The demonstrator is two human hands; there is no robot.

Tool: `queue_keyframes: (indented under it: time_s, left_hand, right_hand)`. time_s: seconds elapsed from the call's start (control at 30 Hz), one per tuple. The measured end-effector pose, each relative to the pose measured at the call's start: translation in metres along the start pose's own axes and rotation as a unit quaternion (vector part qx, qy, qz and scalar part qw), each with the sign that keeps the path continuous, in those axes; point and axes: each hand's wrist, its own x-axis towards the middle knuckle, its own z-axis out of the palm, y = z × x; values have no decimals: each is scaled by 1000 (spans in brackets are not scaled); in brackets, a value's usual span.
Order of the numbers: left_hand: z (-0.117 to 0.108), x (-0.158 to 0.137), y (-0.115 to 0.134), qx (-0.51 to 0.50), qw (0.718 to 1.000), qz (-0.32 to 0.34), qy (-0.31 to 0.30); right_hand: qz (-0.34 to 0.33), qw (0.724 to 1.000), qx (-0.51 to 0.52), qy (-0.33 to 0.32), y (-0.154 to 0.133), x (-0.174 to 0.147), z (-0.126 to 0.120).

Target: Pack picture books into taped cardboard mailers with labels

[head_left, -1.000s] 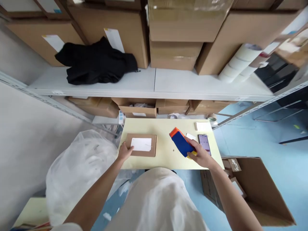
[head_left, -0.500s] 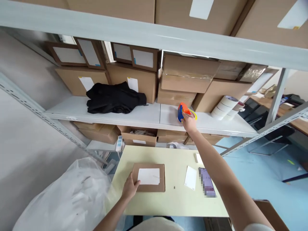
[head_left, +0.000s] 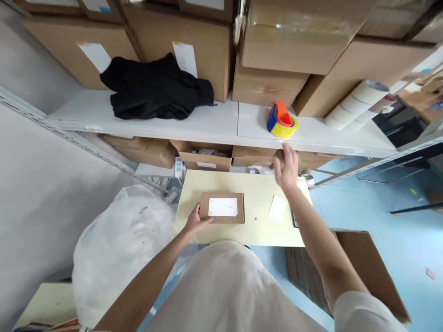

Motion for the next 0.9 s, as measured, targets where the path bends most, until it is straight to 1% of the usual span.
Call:
queue_keyframes:
  time_s: [0.03, 0.07, 0.1, 0.13, 0.17, 0.2, 0.23, 0.27, 0.33, 0.4, 0.47, 0.53, 0.63, 0.7, 0.73, 0.8, 0.9]
  left_hand:
    - [-3, -3, -5, -9, 1000, 0, -11]
    - [-5, -6, -11, -14, 1000, -2, -21]
    - [-8, -9, -17, -16, 999, -6, -29]
    - [-10, -10, -23, -19, 999, -10, -35]
    - [-11, -10, -29, -26, 999, -11, -42]
    - [-11, -10, -34, -36, 998, -8, -51]
    - [-10, -9, -37, -46, 997, 0, -61]
    - [-8, -7, -40, -54, 996, 9, -72]
    - [-3, -5, -42, -59, 994, 20, -87]
    - [2, -5, -42, -55, 995, 18, -84]
    - [3, -7, -40, -48, 996, 20, -71]
    - [0, -10, -37, -43, 997, 36, -56]
    - [-7, -14, -29, -40, 996, 73, -29]
    - [-11, -15, -19, -33, 993, 112, -10]
    - [-11, -15, -13, -22, 991, 132, 0]
    - [-11, -15, 1, 13, 988, 155, 21]
    - [-5, -15, 19, 63, 986, 150, 34]
  right_hand:
    - [41, 998, 32, -44, 5, -36, 11]
    - [88, 989, 57, -105, 10, -72, 24]
    - [137, 972, 77, -176, 15, -106, 38]
    - [166, 944, 97, -269, 19, -136, 54]
    - [183, 916, 115, -339, 21, -161, 71]
    - [193, 892, 132, -386, 22, -180, 86]
    - [200, 875, 144, -417, 21, -193, 101]
    - [208, 867, 154, -425, 18, -202, 114]
    - [227, 871, 177, -399, 8, -208, 132]
    - [246, 881, 202, -350, -1, -206, 141]
    - [260, 883, 223, -320, -7, -203, 141]
    - [276, 875, 240, -317, -8, -202, 133]
    - [303, 859, 269, -313, -5, -202, 113]
    - [316, 863, 271, -288, -6, -201, 98]
    - [323, 869, 255, -275, -8, -199, 92]
    - [344, 882, 186, -264, -14, -194, 82]
    - [375, 887, 70, -261, -20, -183, 75]
